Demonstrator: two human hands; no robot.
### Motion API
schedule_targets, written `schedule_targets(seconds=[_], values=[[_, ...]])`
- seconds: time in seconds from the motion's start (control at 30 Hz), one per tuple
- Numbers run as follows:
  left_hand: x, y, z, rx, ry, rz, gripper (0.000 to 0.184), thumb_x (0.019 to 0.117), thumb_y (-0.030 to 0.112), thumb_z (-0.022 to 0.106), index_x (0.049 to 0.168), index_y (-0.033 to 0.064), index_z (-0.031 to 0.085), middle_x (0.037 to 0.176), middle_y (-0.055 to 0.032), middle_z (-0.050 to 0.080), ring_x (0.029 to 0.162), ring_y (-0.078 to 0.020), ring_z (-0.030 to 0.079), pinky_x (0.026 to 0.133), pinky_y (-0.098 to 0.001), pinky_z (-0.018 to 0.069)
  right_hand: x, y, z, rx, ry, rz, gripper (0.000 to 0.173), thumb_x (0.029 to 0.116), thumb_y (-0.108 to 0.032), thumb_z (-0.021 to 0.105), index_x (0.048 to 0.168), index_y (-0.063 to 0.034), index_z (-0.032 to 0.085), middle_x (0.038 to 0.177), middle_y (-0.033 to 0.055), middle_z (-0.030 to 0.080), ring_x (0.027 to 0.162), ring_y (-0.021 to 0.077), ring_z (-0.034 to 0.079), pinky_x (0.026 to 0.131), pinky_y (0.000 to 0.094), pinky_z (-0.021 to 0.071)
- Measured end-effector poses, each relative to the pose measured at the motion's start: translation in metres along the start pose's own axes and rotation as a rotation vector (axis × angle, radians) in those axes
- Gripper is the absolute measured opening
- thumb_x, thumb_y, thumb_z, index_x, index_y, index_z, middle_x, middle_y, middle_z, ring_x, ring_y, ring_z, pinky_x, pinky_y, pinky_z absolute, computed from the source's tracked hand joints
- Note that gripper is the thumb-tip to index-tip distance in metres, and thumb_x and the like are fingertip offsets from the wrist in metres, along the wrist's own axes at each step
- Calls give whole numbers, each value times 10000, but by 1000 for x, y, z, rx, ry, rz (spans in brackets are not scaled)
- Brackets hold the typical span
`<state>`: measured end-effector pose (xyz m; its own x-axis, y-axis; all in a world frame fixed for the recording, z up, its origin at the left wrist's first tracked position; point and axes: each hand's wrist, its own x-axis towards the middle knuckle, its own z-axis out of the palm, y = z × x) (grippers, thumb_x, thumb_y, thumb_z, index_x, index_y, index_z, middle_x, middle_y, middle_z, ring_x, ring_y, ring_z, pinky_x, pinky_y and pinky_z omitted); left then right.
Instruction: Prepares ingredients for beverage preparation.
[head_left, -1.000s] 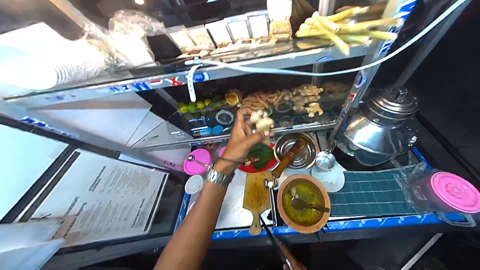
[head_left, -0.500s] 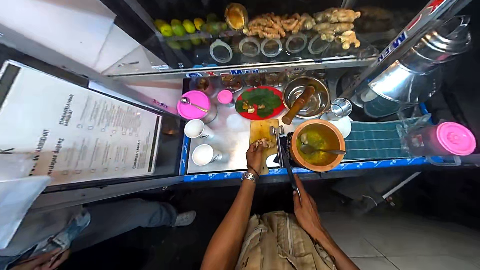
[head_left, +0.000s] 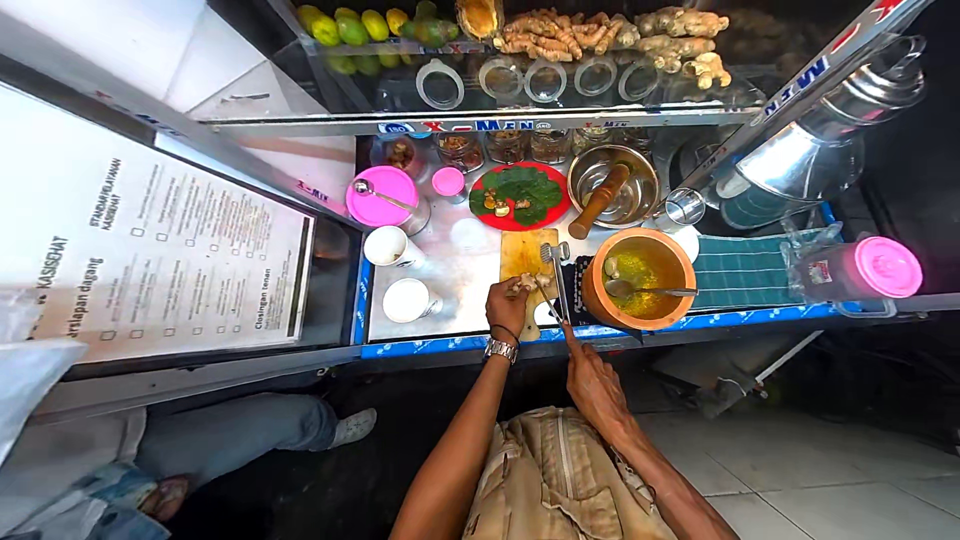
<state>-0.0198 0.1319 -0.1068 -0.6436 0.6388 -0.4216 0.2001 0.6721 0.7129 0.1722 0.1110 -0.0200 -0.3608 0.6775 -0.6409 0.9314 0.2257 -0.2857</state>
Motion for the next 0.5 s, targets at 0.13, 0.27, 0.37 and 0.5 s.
schedule_targets(seconds=[0.13,0.27,0.37,0.5], values=[[4,0,-3,32,-17,29,331,985,224,682,1289,96,698,1331,-180,617,1064,-258,686,959,-417,560,1,-3,-7,-49,-18,5,632,1084,-232,358,1651,-412,143,1240,180,649,934,361,701,795,521,574],[10,0,-7,42,-55,66,328,986,224,680,1286,94,703,1329,-183,621,1074,-262,684,966,-420,557,4,-10,-14,-81,-42,17,641,1086,-217,355,1655,-399,122,1280,193,635,960,370,702,809,525,573],[13,-2,-8,33,-73,64,321,988,234,678,1280,104,709,1333,-178,619,1066,-250,691,957,-403,567,4,-15,-13,-79,-54,20,655,1083,-208,367,1661,-376,109,1283,206,628,973,373,700,823,520,575],[13,-1,-9,23,-84,49,310,986,220,678,1273,108,714,1329,-180,617,1079,-263,681,960,-420,561,1,-29,-13,-129,-60,77,691,1075,-185,387,1664,-362,74,1307,224,605,946,379,705,808,517,581]])
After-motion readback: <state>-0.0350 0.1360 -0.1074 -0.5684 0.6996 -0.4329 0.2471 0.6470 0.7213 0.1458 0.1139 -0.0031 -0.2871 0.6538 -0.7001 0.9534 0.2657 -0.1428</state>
